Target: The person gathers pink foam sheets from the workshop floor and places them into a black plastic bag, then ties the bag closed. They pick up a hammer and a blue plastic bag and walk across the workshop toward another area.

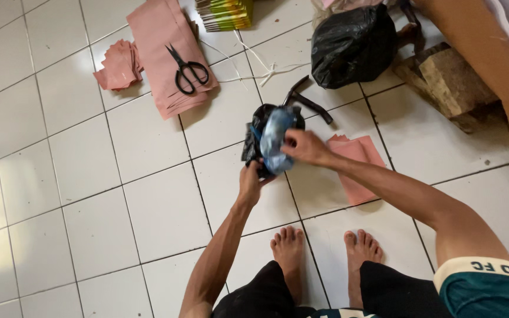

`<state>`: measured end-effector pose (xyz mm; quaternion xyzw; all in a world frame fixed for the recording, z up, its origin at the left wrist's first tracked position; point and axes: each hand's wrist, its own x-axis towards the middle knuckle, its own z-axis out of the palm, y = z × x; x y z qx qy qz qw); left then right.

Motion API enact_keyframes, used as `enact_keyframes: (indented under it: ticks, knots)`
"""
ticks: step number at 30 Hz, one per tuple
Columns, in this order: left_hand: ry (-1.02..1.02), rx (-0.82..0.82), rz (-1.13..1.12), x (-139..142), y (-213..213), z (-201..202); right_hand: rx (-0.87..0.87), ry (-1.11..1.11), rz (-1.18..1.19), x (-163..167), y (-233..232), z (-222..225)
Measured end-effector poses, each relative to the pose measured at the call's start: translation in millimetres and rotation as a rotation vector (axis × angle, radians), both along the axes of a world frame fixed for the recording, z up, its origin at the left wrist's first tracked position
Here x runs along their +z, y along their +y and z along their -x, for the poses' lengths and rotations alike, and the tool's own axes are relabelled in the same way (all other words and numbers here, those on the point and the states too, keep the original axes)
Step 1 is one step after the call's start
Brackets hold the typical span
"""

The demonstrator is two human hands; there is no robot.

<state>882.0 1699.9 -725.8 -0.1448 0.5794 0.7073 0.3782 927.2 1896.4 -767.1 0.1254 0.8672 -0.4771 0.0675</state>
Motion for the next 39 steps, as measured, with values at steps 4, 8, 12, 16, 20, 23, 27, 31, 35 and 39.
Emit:
enact_keyframes:
  ticks: [4, 8, 12, 16, 20, 23, 27, 31, 35, 39]
  knots:
    - [0.665, -0.262, 0.646, -10, -12, -3, 0.072, 0.289, -0.230, -18, -14, -10]
    - [0.600, -0.208, 0.419, -9, -19, -4, -0.265, 0.572, -0.411, -32, 1, 4]
    - [0.852, -0.426, 0.440, 4, -17, -5, -0.164, 0.025, 0.009, -19, 19, 24]
    - [0.754, -0.355, 0.527, 9, -15, 4, -0.296, 0.182, 0.804, 14, 33, 31]
    - [0.590, -0.194, 0.430, 1, -17, 19, -0.404, 0.323, 0.639, 36, 67, 35]
    - [0.551, -0.198, 0.497, 1, -15, 19, -0.215, 0.158, -0.004, 20, 59, 33]
    - [0.522, -0.199, 0.350, 8, -10, 18, 0.145, 0.550, -0.117, -4, 19, 18]
    - [0.709, -0.264, 0.489, 37, -6, 30, -0.211, 0.288, 0.037, 24, 28, 15]
    - [0.715, -0.281, 0.378, 45, 2, 41, -0.304, 0.264, -0.166, 67, 59, 16]
    - [0.647, -0.353, 0.422, 30, 14, 45, -0.124, 0.652, -0.467, 62, 52, 9]
